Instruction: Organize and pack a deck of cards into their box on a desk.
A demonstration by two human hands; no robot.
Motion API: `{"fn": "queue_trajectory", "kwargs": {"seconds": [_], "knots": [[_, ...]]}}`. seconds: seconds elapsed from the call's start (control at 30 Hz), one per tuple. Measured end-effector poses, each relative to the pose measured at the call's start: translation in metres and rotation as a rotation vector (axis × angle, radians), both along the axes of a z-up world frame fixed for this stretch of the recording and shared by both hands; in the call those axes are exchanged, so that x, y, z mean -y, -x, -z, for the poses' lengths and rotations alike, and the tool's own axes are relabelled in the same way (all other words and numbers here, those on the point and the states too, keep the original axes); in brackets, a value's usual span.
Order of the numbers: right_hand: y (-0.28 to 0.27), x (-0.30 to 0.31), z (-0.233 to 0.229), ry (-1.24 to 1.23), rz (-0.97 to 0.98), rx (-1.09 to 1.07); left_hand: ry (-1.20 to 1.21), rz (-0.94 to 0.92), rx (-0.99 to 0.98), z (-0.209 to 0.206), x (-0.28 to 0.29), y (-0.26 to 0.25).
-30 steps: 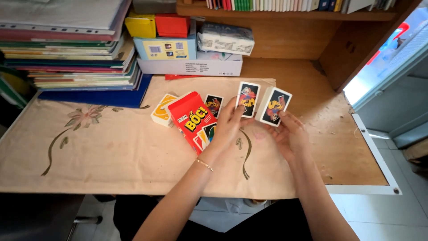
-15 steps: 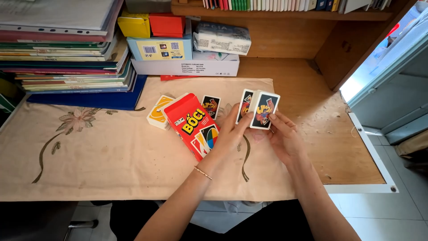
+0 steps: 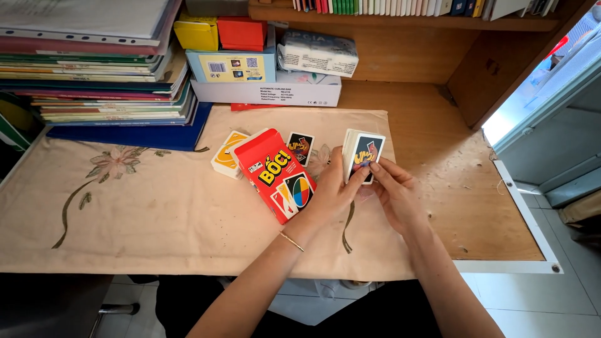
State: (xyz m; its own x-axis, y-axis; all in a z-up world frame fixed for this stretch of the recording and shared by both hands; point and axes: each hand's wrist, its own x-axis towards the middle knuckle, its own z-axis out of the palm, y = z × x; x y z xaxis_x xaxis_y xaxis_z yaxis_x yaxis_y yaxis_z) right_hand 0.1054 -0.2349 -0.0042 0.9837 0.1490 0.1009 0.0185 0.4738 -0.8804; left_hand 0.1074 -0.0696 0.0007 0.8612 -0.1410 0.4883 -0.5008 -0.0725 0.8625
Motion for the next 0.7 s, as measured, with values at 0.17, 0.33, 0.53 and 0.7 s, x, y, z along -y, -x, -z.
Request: {"fn": "queue_trajectory", "kwargs": {"seconds": [0.17,0.33,0.53,0.7], "knots": [[0.004,-0.004,-0.009,0.023,0.018,-0.005,-0.027,-0.009,0.001,0.006,0.000,-0.002],[0.000,0.003,0.000,0.040,-0.025,-0.031,-0.098,-0.053,0.083,0.007,-0.001,-0.009],[-0.014,0.017,0.012,-0.099,0.132,-0.057,-0.378,-0.337,0.193,-0.007,-0.025,-0.061],[-0.016,0.018,0.007,-0.199,0.139,-0.159,-1.356,-0.587,-0.170,-0.005,-0.040,-0.093]]}}
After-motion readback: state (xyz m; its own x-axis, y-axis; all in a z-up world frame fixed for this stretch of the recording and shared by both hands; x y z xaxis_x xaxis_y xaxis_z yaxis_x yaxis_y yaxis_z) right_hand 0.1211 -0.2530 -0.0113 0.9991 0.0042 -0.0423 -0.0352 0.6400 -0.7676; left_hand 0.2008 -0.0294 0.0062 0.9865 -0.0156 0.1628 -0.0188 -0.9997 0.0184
